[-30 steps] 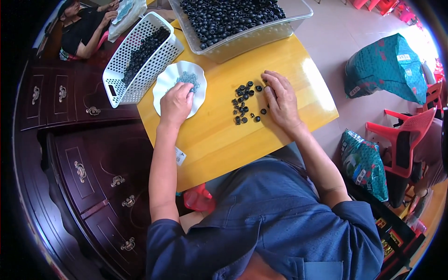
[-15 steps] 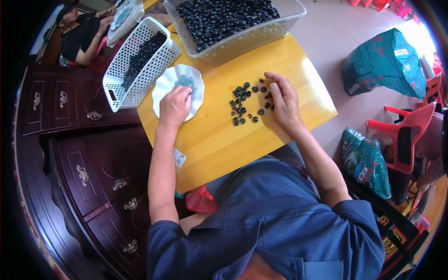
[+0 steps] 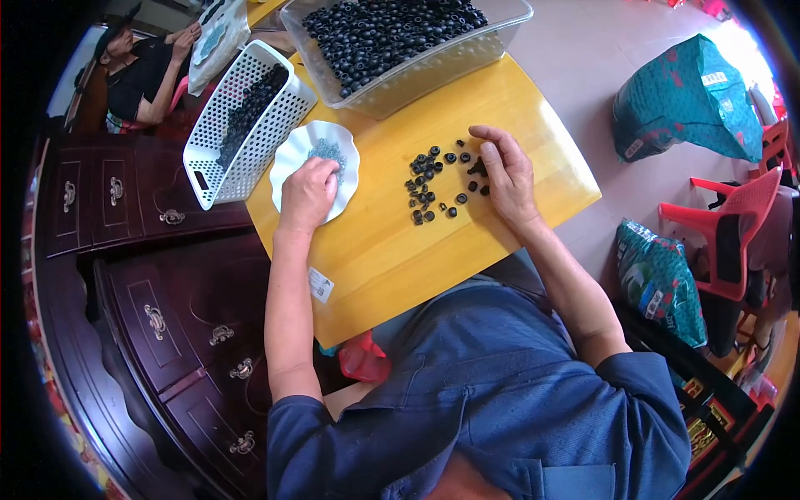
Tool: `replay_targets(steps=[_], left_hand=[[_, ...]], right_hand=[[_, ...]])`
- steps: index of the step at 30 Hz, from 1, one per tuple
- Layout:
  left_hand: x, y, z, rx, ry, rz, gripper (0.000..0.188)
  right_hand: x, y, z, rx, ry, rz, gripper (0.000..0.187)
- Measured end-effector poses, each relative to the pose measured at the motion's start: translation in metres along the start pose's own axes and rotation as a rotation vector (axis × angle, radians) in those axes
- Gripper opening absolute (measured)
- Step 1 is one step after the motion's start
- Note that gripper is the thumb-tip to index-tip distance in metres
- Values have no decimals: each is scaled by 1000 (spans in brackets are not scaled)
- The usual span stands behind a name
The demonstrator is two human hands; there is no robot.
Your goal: The person is manually sorting and inspecting small black seeds or fruits from a basket into a plate at a workstation.
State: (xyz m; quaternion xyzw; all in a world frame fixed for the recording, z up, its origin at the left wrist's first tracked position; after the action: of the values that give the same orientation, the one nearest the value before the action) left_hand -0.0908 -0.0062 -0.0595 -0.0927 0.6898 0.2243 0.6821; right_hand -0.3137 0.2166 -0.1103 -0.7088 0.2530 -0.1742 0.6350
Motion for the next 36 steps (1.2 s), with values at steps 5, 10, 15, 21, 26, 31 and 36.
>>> replay_targets(steps=[5,10,15,21,26,31,36], left_hand=[[-6,-1,0,-18,54,40,12],[-13,3,2,-14,76,77,11],[-33,14,0,-33,129,199,11],[-39,83,-14,48,36,475,12],[-16,140,-28,189,-30,466,11],[9,173,-40,296,-51,321,13],[12,177,-45,298,-78,302,13]], right_hand=[[-1,0,0,16,4,-14,28],[-2,-1,-1,-6,24,1,27],[-2,-4,-1,-21,29,12,27],[-5,-3,0,-10,35,14,27],[-4,-5,-1,-35,36,27,27],[-6,-4,-1,-41,44,17,27],[-7,-6,-2,-55,45,6,29]])
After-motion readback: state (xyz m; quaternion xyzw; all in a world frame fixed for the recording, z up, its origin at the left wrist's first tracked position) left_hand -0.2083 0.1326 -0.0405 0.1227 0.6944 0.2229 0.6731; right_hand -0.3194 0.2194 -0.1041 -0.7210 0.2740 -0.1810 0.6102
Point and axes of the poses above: each hand's wrist, its own z-axis away from the middle knuckle, its own x-axis out of the palm, y = z × x, the point moved 9 cm from there along -z, towards the middle knuckle, and after that the axes turned 12 degrees about -y, right-handed, at the moved point
